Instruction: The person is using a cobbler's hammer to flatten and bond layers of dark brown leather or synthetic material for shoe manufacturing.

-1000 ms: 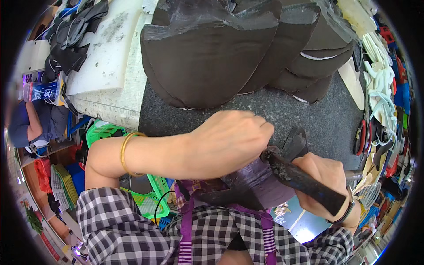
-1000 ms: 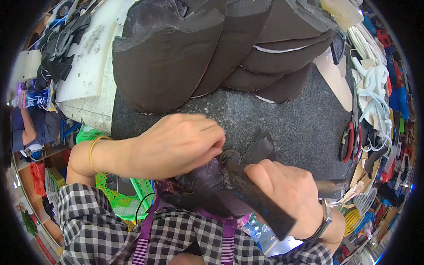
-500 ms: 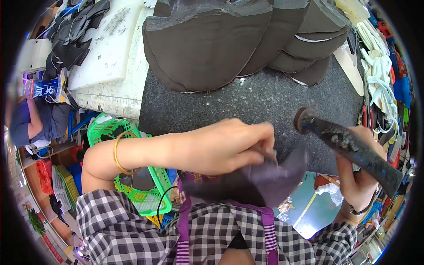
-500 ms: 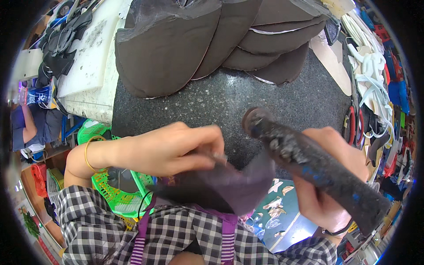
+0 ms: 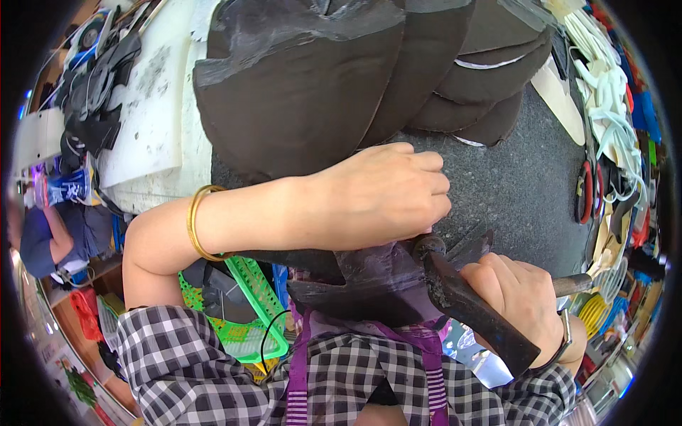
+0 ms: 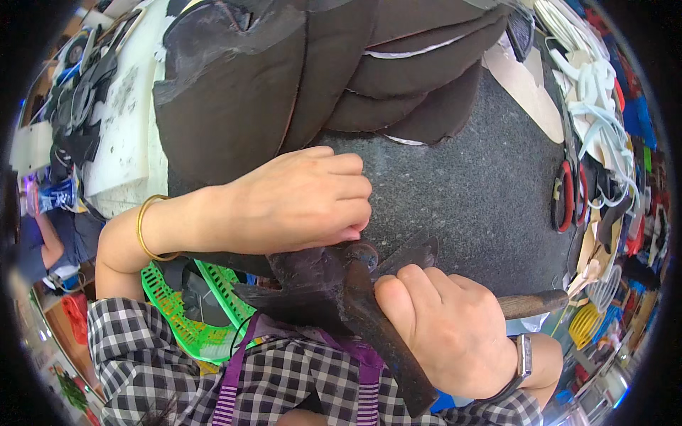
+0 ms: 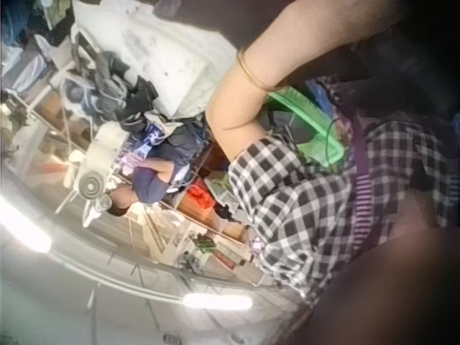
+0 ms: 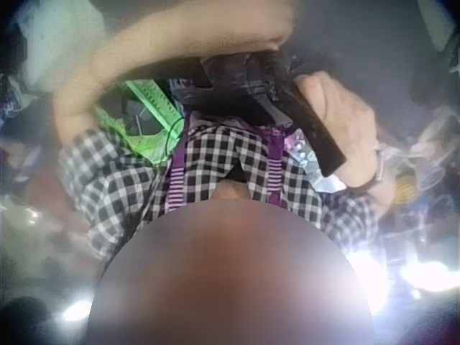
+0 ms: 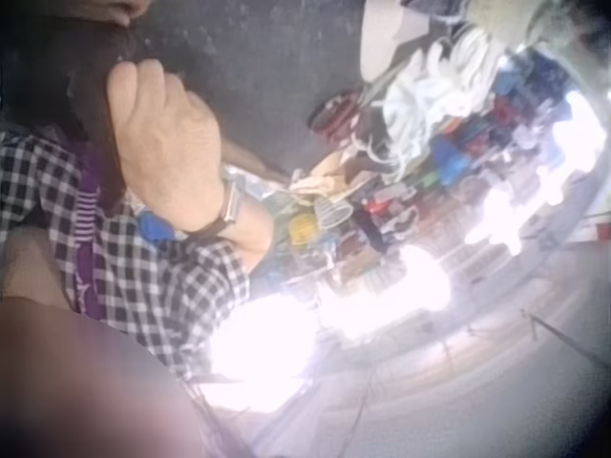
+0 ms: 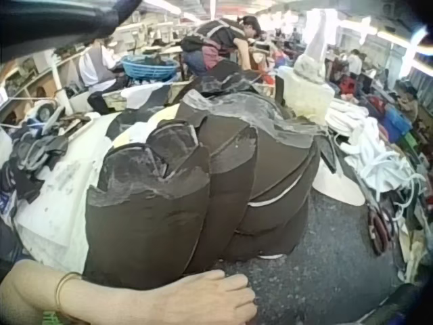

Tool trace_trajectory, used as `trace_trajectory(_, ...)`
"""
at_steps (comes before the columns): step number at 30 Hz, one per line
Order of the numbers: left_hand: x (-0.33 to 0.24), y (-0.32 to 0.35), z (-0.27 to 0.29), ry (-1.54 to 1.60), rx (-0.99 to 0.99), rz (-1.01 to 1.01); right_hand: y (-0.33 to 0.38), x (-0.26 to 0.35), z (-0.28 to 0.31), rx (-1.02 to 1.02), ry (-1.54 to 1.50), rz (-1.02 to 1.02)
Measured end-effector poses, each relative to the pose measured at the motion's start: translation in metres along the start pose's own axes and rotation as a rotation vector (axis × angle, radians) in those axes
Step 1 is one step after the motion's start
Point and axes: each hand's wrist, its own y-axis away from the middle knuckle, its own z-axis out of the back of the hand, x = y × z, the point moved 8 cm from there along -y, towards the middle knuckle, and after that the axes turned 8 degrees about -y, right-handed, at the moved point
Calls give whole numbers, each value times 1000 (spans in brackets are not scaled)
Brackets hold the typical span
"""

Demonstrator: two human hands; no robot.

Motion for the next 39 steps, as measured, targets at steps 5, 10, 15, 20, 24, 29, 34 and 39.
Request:
trace_trajectory(5, 13, 8, 3, 165, -133, -150, 5, -7, 1, -68, -86, -75)
trace_trajectory(10, 4, 13, 6, 44, -158, -292, 6, -29, 5, -50, -374, -223)
trace_trajectory(15, 2, 25, 8, -31, -225, -299, -7, -33, 12, -122, -443, -284)
trace_trajectory(20, 1, 19, 6, -106, -193, -214, -17, -28, 11, 28, -398, -246)
trace_trajectory(24, 4, 26, 8, -25, -246, -35, -18, -20, 18, 38, -264, -224)
trace_trajectory(29, -6, 29, 7, -50, -361, -72, -6, -36, 14, -82, -259, -203)
trace_trajectory(34, -25, 25, 6, -234, -267, -78, -6, -37, 14, -22, -371, -254)
trace_trajectory(39, -22, 20, 8, -247, -197, 33, -3, -35, 15, -46, -319, -243)
